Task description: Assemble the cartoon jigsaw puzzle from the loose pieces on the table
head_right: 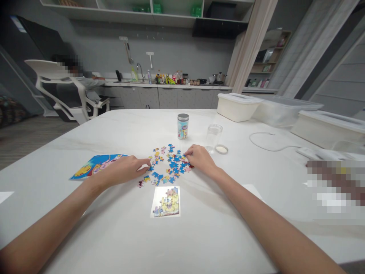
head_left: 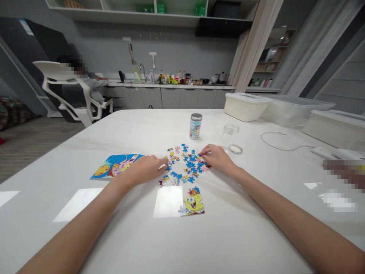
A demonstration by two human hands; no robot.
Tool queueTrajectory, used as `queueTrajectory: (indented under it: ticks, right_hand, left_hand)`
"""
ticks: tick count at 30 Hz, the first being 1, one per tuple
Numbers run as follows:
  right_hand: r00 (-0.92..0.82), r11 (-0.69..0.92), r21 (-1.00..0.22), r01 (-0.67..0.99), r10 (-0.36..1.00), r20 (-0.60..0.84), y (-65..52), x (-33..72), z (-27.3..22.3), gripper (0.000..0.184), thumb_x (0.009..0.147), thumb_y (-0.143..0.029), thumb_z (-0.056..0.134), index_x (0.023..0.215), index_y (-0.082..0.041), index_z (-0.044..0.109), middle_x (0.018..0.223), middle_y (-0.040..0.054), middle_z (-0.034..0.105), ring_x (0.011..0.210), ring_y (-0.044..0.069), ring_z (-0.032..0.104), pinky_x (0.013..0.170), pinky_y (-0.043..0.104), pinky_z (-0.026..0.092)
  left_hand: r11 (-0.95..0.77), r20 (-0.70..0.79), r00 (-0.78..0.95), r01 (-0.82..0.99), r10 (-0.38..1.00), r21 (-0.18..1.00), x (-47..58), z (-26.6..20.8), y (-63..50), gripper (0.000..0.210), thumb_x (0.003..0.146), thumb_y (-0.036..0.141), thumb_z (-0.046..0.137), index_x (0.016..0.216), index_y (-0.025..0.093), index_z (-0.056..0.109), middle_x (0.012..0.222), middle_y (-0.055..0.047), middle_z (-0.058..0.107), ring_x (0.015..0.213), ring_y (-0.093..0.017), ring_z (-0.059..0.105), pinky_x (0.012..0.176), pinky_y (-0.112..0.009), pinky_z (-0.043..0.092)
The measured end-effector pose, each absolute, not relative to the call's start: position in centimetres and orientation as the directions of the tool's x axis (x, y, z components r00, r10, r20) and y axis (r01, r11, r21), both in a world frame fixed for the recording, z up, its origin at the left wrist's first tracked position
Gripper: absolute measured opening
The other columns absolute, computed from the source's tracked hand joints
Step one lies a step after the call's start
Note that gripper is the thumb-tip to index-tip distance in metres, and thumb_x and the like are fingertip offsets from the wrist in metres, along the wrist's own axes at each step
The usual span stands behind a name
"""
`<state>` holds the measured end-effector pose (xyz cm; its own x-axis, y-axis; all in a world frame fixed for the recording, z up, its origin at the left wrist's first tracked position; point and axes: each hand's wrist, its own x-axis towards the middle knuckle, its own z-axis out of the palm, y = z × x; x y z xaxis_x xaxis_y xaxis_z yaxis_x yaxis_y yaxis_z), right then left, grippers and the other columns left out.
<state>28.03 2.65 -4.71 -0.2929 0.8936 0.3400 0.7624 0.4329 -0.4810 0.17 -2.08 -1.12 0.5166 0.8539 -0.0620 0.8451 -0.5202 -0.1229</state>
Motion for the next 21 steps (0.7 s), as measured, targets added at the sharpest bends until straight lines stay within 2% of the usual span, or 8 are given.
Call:
queueTrajectory:
  ticks: [8, 14, 21]
  right_hand:
    - [-0.306, 0.455, -0.428, 0.781, 0.876, 0.374, 2.2, 27.8, -4.1, 0.022, 0.076, -0.007, 0.055, 0.08, -0.018, 0.074, 0.09, 0.0066, 0.069, 0.086, 0.021, 0.063, 0.081, 0.032, 0.047]
    - [-0.321, 0.469, -0.425, 0.774, 0.869, 0.376, 2.1, 27.8, -4.2, 0.019, 0.078, -0.008, 0.055, 0.082, -0.017, 0.071, 0.087, 0.0061, 0.068, 0.081, 0.019, 0.062, 0.078, 0.03, 0.047]
    - [-0.475, 0.579, -0.404, 0.708, 0.814, 0.334, 1.4, 27.2, -3.9, 0.019, 0.08, -0.009, 0.055, 0.083, -0.017, 0.071, 0.082, 0.0041, 0.065, 0.07, 0.015, 0.059, 0.069, 0.027, 0.045]
  left_hand:
    - [-0.477, -0.068, 0.473, 0.862, 0.878, -0.168, -0.3, -0.7, -2.0, 0.031, 0.092, 0.03, 0.034, 0.098, 0.025, 0.064, 0.073, -0.007, 0.068, 0.07, -0.024, 0.065, 0.059, -0.029, 0.042]
    - [-0.357, -0.045, 0.357, 0.904, 0.933, -0.237, -1.2, -0.7, -1.5, 0.038, 0.094, 0.026, 0.03, 0.113, 0.023, 0.063, 0.085, -0.011, 0.071, 0.077, -0.027, 0.067, 0.063, -0.032, 0.044]
    - [-0.368, -0.061, 0.363, 0.912, 0.93, -0.179, -1.3, -1.1, -1.4, 0.046, 0.094, 0.026, 0.03, 0.134, 0.035, 0.052, 0.095, -0.009, 0.072, 0.083, -0.024, 0.067, 0.07, -0.033, 0.047]
